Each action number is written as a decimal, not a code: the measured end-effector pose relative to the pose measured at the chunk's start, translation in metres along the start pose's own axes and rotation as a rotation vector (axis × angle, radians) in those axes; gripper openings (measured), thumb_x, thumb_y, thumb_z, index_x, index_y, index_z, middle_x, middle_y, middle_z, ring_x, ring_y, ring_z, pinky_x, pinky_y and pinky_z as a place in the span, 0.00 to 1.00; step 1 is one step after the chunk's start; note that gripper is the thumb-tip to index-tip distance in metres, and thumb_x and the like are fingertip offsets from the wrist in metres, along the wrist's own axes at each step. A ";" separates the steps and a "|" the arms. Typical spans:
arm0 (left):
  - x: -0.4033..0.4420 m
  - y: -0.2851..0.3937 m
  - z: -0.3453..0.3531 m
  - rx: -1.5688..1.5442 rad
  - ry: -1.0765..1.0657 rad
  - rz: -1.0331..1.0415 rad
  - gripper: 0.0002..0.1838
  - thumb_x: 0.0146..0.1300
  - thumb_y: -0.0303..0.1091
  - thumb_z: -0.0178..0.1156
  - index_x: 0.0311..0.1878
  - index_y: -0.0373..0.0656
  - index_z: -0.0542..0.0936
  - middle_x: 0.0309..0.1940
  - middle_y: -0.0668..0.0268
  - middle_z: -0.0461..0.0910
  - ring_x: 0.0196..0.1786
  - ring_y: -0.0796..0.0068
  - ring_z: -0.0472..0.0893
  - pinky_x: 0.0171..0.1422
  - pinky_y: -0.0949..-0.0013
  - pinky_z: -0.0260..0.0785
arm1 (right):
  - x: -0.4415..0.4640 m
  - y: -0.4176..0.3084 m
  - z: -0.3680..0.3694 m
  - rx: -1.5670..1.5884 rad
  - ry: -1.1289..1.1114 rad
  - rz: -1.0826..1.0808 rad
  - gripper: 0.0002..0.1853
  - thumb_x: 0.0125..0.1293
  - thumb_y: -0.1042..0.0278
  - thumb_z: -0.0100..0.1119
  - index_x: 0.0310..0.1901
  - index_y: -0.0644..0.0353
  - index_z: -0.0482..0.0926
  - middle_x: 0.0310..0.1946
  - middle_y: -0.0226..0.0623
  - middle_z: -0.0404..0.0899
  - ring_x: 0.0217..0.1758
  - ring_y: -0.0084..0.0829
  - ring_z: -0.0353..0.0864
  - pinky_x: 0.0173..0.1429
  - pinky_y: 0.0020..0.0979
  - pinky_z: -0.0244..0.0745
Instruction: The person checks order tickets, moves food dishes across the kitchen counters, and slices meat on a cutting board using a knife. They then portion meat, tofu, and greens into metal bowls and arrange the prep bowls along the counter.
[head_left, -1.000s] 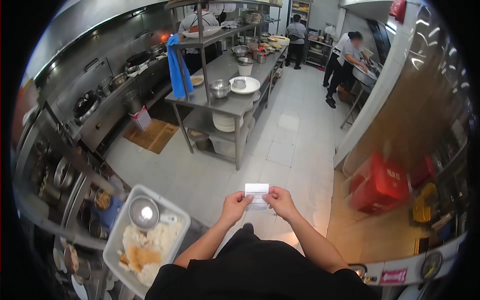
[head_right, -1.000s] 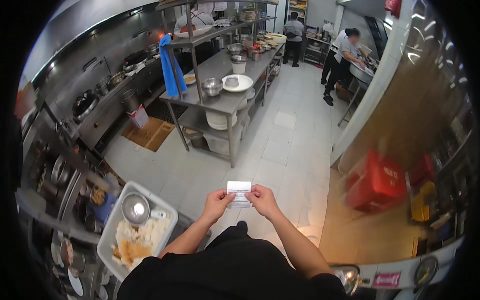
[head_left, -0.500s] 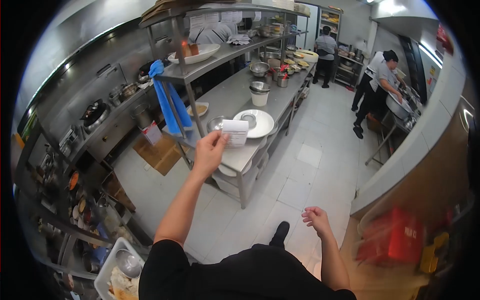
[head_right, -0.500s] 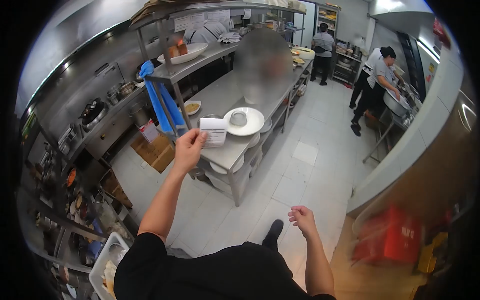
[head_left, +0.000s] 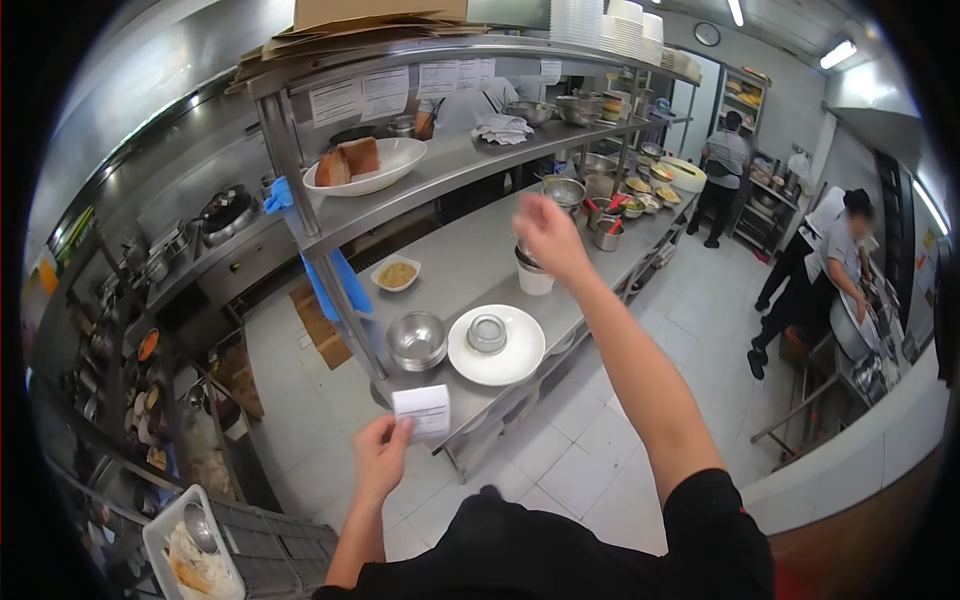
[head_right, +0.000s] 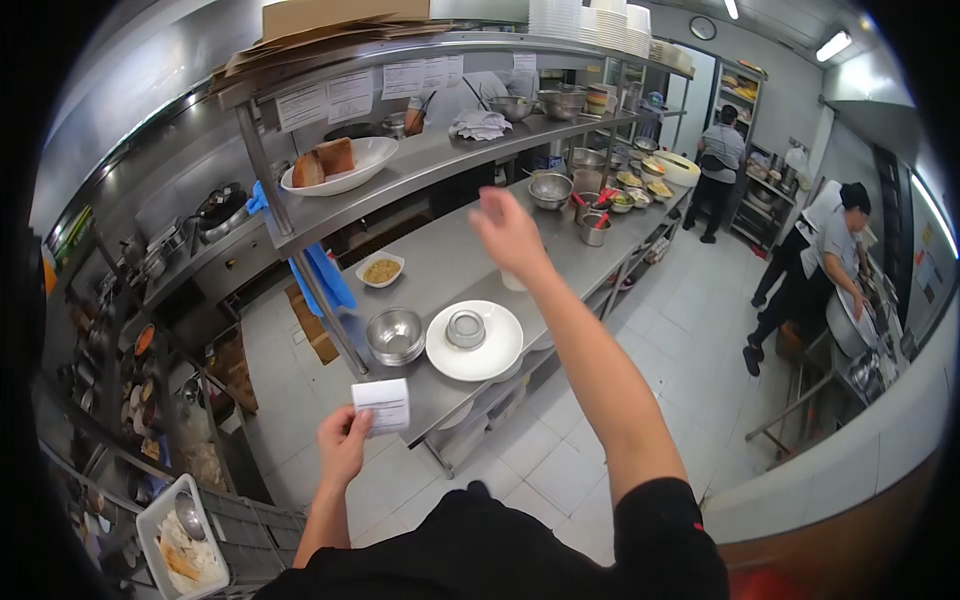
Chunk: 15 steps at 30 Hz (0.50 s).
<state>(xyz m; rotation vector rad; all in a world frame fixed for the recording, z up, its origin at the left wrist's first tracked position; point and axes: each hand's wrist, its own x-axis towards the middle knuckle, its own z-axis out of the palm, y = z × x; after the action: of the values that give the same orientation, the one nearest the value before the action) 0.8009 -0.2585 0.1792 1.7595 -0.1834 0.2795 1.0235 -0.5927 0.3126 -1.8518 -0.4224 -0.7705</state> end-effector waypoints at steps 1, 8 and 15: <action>0.005 -0.002 0.002 -0.048 0.046 -0.010 0.11 0.72 0.35 0.63 0.39 0.34 0.83 0.30 0.72 0.81 0.33 0.85 0.75 0.40 0.76 0.69 | 0.036 -0.014 0.003 0.214 -0.022 0.166 0.29 0.66 0.61 0.66 0.66 0.65 0.71 0.56 0.45 0.80 0.51 0.37 0.83 0.53 0.37 0.81; 0.080 0.014 0.043 -0.232 0.268 0.065 0.10 0.72 0.35 0.65 0.41 0.35 0.83 0.35 0.69 0.84 0.38 0.82 0.79 0.46 0.75 0.72 | 0.231 -0.008 0.046 0.724 0.171 0.461 0.36 0.63 0.60 0.70 0.69 0.63 0.67 0.54 0.43 0.79 0.46 0.34 0.83 0.42 0.34 0.81; 0.166 0.019 0.105 -0.226 0.277 0.104 0.10 0.71 0.34 0.66 0.40 0.35 0.83 0.31 0.73 0.81 0.34 0.85 0.75 0.41 0.77 0.69 | 0.286 0.059 0.052 1.096 0.024 0.349 0.18 0.65 0.65 0.70 0.54 0.55 0.75 0.44 0.31 0.81 0.43 0.28 0.80 0.38 0.30 0.75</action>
<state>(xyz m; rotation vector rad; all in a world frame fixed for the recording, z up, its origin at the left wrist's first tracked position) 0.9639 -0.3601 0.2253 1.4728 -0.1019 0.5533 1.2850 -0.5862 0.4528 -0.8393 -0.3754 -0.2100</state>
